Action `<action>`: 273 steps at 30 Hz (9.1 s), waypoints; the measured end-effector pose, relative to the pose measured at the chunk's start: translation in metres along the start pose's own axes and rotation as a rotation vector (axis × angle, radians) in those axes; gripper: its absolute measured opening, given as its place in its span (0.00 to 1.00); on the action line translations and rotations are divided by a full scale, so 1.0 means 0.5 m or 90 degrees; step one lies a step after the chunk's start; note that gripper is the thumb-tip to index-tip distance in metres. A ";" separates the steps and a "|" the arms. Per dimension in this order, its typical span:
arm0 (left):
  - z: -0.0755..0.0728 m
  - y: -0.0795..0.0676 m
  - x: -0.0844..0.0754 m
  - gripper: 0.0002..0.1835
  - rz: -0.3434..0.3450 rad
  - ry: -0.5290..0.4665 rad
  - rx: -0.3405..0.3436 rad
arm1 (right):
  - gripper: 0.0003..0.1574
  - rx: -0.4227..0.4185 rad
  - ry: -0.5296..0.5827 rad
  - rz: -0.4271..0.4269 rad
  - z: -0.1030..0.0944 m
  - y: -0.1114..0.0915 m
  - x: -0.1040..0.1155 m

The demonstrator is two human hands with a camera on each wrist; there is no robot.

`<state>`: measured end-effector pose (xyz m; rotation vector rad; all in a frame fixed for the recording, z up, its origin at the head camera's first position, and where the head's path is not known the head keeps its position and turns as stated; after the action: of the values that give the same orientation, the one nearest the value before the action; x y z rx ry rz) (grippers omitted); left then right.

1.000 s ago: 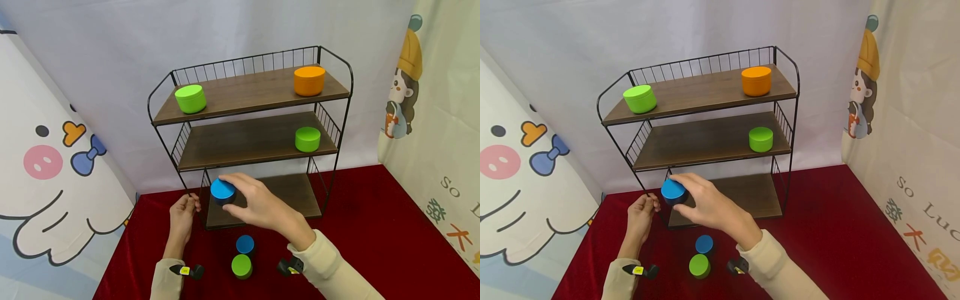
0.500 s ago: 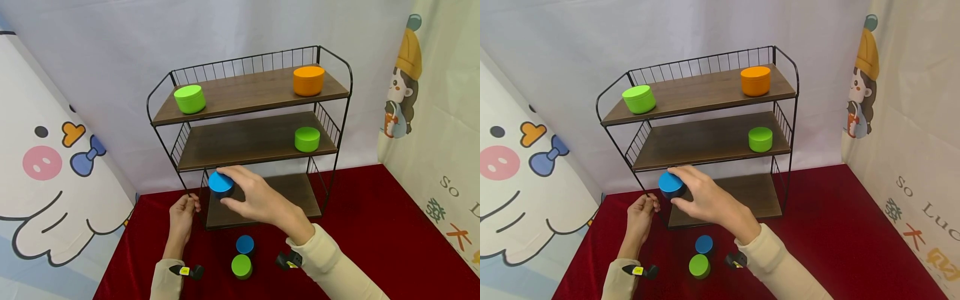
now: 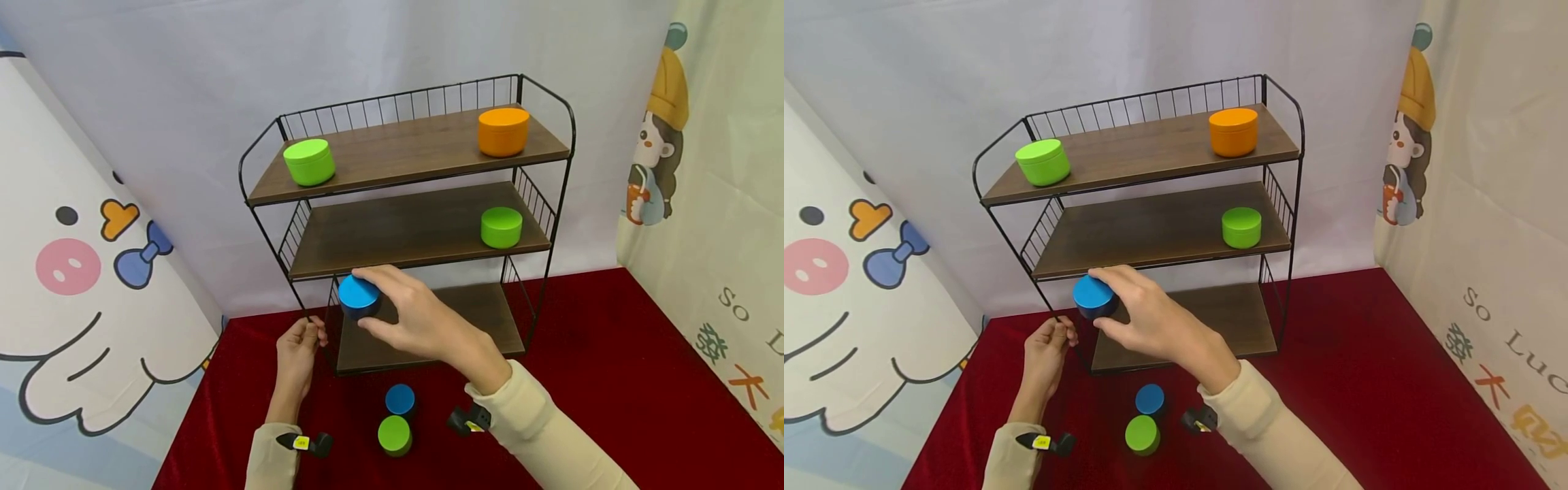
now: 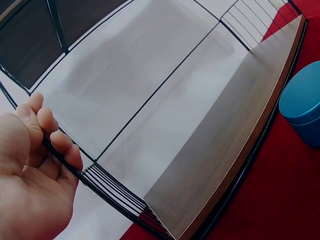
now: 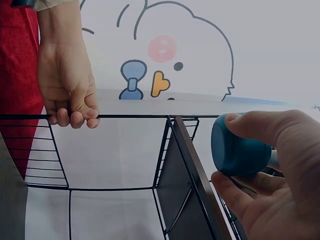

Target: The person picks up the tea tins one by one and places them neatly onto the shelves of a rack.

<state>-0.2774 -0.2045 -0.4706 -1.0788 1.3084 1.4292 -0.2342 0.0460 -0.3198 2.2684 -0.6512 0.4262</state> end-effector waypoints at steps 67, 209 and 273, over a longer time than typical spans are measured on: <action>-0.006 0.001 0.005 0.13 0.003 0.012 -0.004 | 0.41 -0.030 -0.003 -0.057 -0.010 0.069 0.009; -0.004 0.002 0.001 0.16 0.011 0.004 0.003 | 0.42 0.093 -0.073 0.101 -0.005 0.167 -0.059; -0.004 0.004 0.004 0.18 0.015 0.007 -0.003 | 0.39 -0.114 0.105 -0.013 -0.029 -0.067 -0.002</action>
<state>-0.2799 -0.2065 -0.4721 -1.0797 1.3303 1.4469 -0.2176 0.0771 -0.3291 2.0449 -0.5583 0.5182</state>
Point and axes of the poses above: each hand's wrist, its own y-axis towards the middle knuckle, its own z-axis out of the palm, x = y × z, the point moved 2 cm from there along y, towards the middle knuckle, and after that the axes turned 6 degrees about x, right-handed, at the moved point
